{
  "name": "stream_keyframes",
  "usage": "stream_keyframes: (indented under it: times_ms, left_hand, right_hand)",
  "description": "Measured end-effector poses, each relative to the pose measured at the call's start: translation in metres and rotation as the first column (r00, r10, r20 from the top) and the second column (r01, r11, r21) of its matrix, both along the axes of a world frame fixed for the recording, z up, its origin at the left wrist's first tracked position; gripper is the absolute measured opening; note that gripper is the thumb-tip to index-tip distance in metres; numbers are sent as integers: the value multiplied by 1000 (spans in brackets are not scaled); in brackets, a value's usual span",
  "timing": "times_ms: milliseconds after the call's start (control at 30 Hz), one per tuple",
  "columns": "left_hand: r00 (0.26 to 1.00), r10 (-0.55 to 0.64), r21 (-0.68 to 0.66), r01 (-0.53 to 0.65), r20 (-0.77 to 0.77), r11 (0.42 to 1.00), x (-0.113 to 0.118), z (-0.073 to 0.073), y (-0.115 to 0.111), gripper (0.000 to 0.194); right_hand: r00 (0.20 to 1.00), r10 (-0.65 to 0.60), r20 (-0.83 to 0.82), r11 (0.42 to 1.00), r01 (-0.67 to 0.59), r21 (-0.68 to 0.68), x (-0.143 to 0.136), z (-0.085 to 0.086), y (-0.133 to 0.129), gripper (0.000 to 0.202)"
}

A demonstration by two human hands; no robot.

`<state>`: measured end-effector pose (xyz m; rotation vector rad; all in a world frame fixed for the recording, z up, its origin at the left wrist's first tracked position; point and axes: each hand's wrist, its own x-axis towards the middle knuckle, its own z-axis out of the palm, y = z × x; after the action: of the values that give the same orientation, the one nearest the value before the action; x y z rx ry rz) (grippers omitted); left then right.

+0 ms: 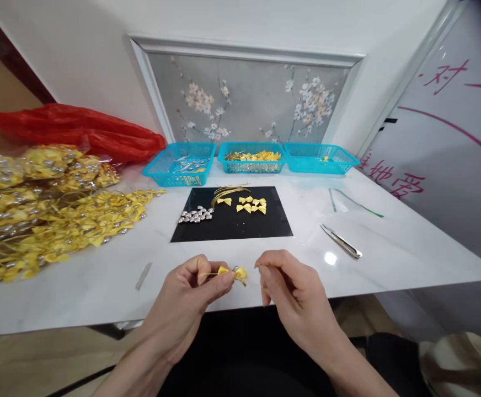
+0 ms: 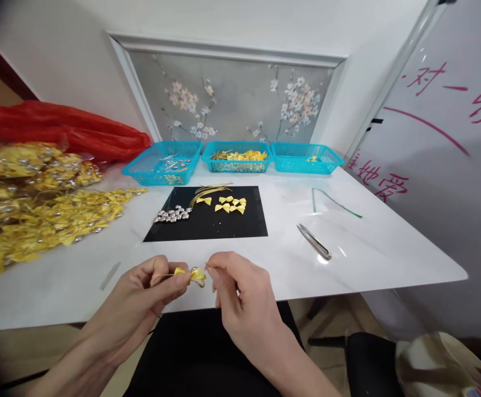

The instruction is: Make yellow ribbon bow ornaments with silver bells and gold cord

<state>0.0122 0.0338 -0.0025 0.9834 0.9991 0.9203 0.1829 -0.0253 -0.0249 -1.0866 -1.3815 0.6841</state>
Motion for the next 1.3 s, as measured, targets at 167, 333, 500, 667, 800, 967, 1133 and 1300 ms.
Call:
stream_keyframes:
  times_ms: [167,333,500,667,800,967,1133,1300]
  left_hand:
    - [999,32,-43,-31,31,999,3,-4,0,46]
    - [998,23,-54,-20,60,998,5,-7,-2,41]
    - [997,11,-66,-6,77,998,9,-6,-5,39]
    - [992,94,-63,-89,79,994,-4,-6,4,42]
    - [978,197,-60,-193,66,979,-20,-3,13,45]
    - [976,205,-67,-201,73,977,-15,8,6,43]
    - [997,61,-85,-58,36,995,-3,23,-13,32]
    - [996,-53,38,56,-66,998,1,24,-23,26]
  right_hand:
    - [993,28,114,999,-32,39,2,2,-8,18]
    - [974,28,224,998,-41,52,5,9,-16,26]
    - [967,-3,255,997,-18,79,8,14,-18,28]
    - [946,-132,296,986,94,140,21,15,-27,25]
    - [926,-244,287,969,219,116,42,15,-37,18]
    - [930,-339,143,941,331,73,51,12,-38,18]
    - [972,-169,164,984,176,-30,35,17,-24,15]
    - [976,0,218,998,14,-64,13,29,-10,11]
